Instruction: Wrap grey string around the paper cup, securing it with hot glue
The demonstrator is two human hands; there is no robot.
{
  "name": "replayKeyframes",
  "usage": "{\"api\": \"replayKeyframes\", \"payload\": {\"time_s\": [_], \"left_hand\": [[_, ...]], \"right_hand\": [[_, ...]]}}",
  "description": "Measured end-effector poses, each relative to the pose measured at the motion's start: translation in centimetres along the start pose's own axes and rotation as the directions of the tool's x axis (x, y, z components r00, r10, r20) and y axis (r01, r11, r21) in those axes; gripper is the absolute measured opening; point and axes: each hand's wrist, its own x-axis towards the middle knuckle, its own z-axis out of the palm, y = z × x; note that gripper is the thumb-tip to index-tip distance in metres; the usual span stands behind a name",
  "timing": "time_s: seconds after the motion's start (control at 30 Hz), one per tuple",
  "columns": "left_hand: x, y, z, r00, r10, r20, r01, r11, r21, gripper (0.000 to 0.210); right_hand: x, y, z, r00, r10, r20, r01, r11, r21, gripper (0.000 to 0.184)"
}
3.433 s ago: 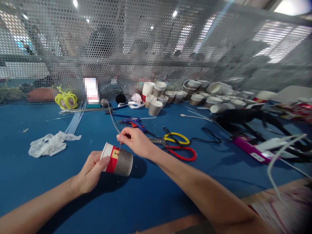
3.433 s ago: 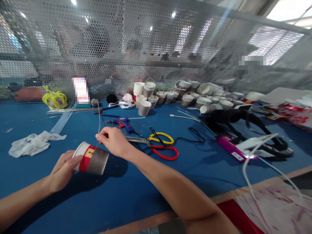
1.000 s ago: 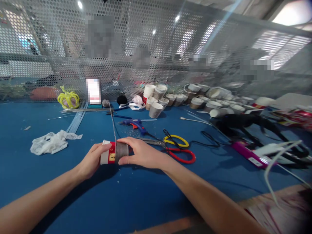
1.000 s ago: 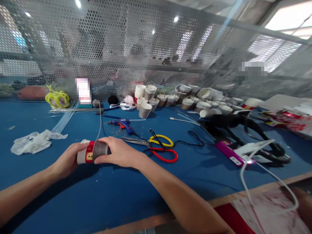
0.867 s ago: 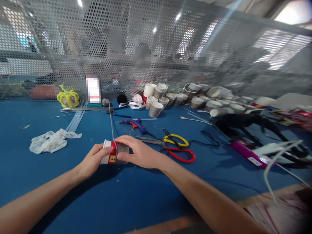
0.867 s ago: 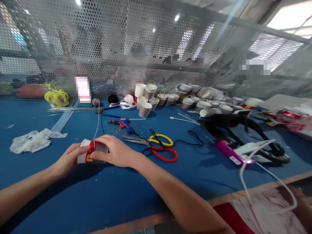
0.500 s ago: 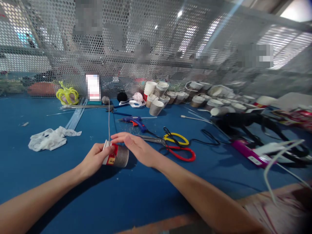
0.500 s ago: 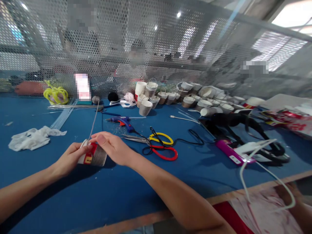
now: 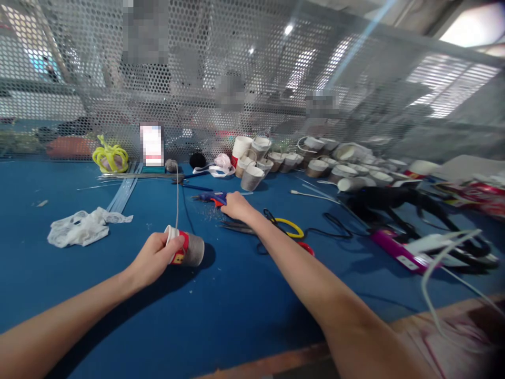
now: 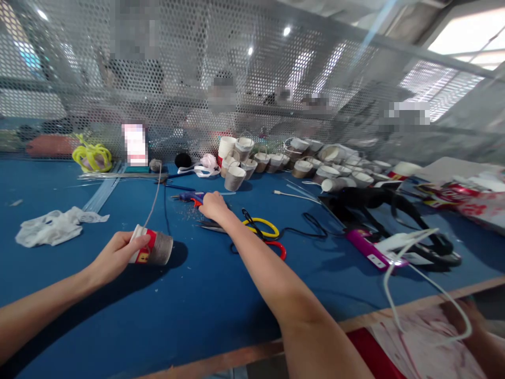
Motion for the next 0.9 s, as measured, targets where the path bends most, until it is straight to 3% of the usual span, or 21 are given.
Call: {"api": "replayKeyframes", "payload": {"time_s": [0.13,0.27,0.33,0.43,0.63,0.77,0.9], "left_hand": [[0.2,-0.1,-0.1,1.000,-0.004,-0.010,0.004,1.000,-0.024,0.034],[0.3,-0.2,-0.2,1.000,-0.025,-0.003,0.025,0.998,-0.056,0.036],[0.3,-0.2,-0.2,0.999,-0.041,-0.004,0.040,0.997,-0.070,0.038],[0.3,-0.2,-0.1,0.998,-0.057,-0.031,0.055,0.996,-0.071,0.039],[0.6,-0.2,-0.6,0.998,-0.019,-0.054,0.013,0.995,-0.097,0.040],[0.8,-0.2,-1.0,0.995,-0.019,-0.096,0.013,0.998,-0.059,0.042],[0.8,-0.3,-1.0,0.998,-0.021,-0.051,0.018,0.998,-0.054,0.041]], "right_hand": [[-0.6,-0.4,-0.6,0.999,-0.012,-0.051,0.016,0.996,0.085,0.029],[-3.5,-0.8,-2.5,0.986,-0.120,-0.113,0.145,0.960,0.240,0.035],[-5.5,-1.2,-3.3,0.981,-0.182,-0.069,0.195,0.926,0.324,0.026],[-8.6,-1.9,-3.8,0.971,-0.237,0.046,0.172,0.813,0.557,0.020],[-11.7,-2.5,-3.3,0.918,-0.369,0.147,0.220,0.781,0.584,0.015],[-12.2,-2.3,-3.2,0.930,-0.316,0.187,0.175,0.830,0.530,0.018],[-12.7,-2.6,-3.0,0.940,-0.278,0.197,0.158,0.867,0.472,0.023]]}}
